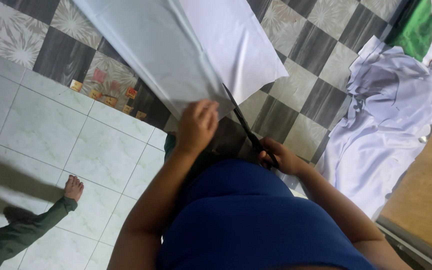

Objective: Cutting patterns out of white fabric using a pair of scissors on a cutting table

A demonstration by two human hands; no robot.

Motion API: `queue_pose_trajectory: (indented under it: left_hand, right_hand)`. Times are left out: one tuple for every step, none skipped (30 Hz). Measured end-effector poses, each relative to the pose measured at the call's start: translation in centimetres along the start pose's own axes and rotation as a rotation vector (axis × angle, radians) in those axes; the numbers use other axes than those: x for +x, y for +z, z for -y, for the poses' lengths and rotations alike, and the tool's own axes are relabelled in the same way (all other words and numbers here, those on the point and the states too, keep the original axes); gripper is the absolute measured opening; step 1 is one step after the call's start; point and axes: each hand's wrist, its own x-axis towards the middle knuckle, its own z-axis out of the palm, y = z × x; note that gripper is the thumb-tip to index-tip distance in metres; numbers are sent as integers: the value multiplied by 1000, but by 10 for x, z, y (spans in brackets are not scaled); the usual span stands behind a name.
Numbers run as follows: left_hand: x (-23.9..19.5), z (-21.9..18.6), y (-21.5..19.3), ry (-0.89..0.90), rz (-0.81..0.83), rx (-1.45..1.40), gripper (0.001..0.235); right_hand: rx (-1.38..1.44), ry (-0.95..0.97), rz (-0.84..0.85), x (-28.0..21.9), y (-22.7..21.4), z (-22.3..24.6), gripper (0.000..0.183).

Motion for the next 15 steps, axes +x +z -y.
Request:
queue_pose_trajectory:
  left_hand:
    - [2, 5, -11, -25, -18, 71, 27]
    - [4, 11, -23, -49, -35, 143, 34]
    - [4, 13, -37, -48, -36, 144, 34]
    - [5, 16, -52, -118, 11, 231, 46]
    - [6, 18, -65, -187, 58, 316, 60]
    - [1, 25, -69, -186, 56, 315, 60]
    - [-5, 31, -73, -272, 162, 311, 68]
    - [-10, 37, -76, -358, 267, 307, 77]
    - [-15, 41, -77, -362, 266, 309, 77]
    - [-19, 44, -77, -379, 286, 296, 78]
    - [-22, 47, -76, -393, 306, 281, 80]
    - [-23, 48, -77, -394, 306, 279, 80]
    - [-24, 49, -77, -404, 311, 252, 79]
    - [-25, 49, -76, -413, 317, 224, 79]
    - [-25, 50, -76, -413, 316, 222, 79]
  right_hand:
    - [-1, 5, -16, 0, 1, 0, 31]
    - [-2, 10, -33, 0, 2, 0, 30]
    - [-3, 8, -32, 0, 4, 1, 30]
    - [14, 19, -33, 0, 7, 2, 31]
    - [30, 31, -35, -1, 8, 2, 31]
    - [28, 30, -36, -1, 12, 5, 31]
    - [13, 49, -70, -1, 16, 8, 32]
    - [-1, 69, -103, -1, 19, 11, 32]
    - [-2, 69, -99, 0, 21, 12, 32]
    - [-10, 80, -103, 0, 22, 13, 33]
    - [-18, 92, -111, 0, 22, 14, 33]
    - [-20, 92, -111, 0, 25, 15, 33]
    - [-4, 103, -128, 0, 27, 16, 34]
    - [11, 114, -145, 0, 30, 17, 34]
    - [9, 115, -145, 0, 30, 17, 34]
